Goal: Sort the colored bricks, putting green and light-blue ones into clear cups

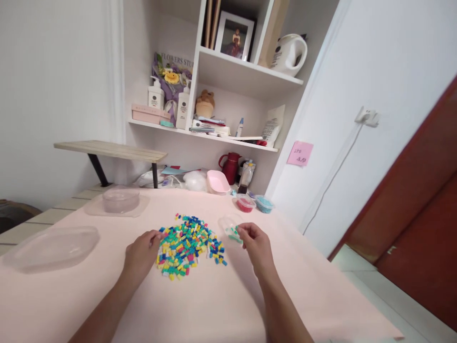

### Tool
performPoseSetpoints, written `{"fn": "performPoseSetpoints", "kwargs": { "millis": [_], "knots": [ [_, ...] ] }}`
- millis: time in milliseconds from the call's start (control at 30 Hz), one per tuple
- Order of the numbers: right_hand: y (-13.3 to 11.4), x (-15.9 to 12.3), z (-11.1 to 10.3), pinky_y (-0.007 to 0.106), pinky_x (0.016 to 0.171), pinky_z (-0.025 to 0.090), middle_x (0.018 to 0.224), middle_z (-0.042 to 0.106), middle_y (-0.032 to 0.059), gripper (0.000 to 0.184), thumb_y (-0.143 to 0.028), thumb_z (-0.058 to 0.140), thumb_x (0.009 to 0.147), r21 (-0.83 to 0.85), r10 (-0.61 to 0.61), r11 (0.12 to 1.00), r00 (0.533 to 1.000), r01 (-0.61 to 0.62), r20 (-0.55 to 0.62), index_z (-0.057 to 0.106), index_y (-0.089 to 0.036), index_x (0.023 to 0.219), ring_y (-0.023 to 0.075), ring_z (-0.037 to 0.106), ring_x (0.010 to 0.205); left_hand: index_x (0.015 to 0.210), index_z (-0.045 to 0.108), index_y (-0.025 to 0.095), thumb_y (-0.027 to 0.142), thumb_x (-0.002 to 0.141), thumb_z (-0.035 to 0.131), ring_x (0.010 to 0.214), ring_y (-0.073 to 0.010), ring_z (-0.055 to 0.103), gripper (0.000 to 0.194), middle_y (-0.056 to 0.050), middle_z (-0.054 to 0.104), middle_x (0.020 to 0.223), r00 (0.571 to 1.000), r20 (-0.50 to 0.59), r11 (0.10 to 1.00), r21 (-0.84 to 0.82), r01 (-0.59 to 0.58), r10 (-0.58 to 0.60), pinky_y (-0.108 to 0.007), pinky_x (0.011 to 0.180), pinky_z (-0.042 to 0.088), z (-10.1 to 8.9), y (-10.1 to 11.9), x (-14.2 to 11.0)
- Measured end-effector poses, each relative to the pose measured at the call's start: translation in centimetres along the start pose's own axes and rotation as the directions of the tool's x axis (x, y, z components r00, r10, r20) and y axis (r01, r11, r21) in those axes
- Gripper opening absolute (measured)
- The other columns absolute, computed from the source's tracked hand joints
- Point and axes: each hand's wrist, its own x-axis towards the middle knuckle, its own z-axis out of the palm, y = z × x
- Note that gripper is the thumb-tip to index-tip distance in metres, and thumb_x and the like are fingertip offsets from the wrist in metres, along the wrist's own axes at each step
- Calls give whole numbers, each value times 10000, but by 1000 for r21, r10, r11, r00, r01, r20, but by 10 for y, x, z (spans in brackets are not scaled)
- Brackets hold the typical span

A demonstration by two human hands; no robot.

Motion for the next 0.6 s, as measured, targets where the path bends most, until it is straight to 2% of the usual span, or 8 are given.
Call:
{"fn": "performPoseSetpoints", "kwargs": {
  "millis": [100,200,300,400,500,600],
  "knots": [
    [6,16,-6,267,520,432,699,607,1,399,-477,655,758,-99,-62,994,992,52,-108,708,-175,1014,152,531,547,871,696,289,329,876,416,960,-188,686,283,35,772,1003,1000,2,1000,6,2,-2,-279,794,455,0,-1,2],
    [13,12,-3,277,534,463,778,640,18,432,-458,593,819,-122,-125,986,985,111,-116,680,-185,1142,153,560,545,853,698,290,340,874,409,943,-192,687,294,34,772,985,1000,10,1000,13,-2,2,-284,791,455,0,-2,3],
    [17,0,5,279,590,485,758,651,23,304,-372,514,887,-177,-221,958,974,224,38,719,-195,1025,155,570,574,828,698,288,361,875,406,926,-192,689,304,33,772,979,1000,15,1000,18,-3,3,-283,782,454,1,-3,4],
    [17,-13,15,284,707,493,846,676,40,267,-223,490,885,-311,-313,866,909,392,275,740,-225,977,172,622,719,832,700,292,369,870,412,922,-192,690,301,35,773,980,1000,7,1000,20,-4,4,-275,766,456,2,-4,5],
    [17,-22,23,275,775,482,994,659,57,357,-106,485,850,-439,-293,762,858,476,422,744,-258,1042,174,638,844,846,701,295,357,868,414,936,-186,689,295,39,774,984,1000,-1,1000,21,-10,10,-263,761,458,2,-5,5],
    [16,-26,26,263,796,481,1031,649,60,433,-42,492,820,-495,-248,708,834,503,493,739,-278,1086,180,636,907,848,701,294,356,868,419,933,-185,691,289,37,777,977,1000,-7,1000,19,-16,16,-260,757,461,2,-4,4]
  ]
}}
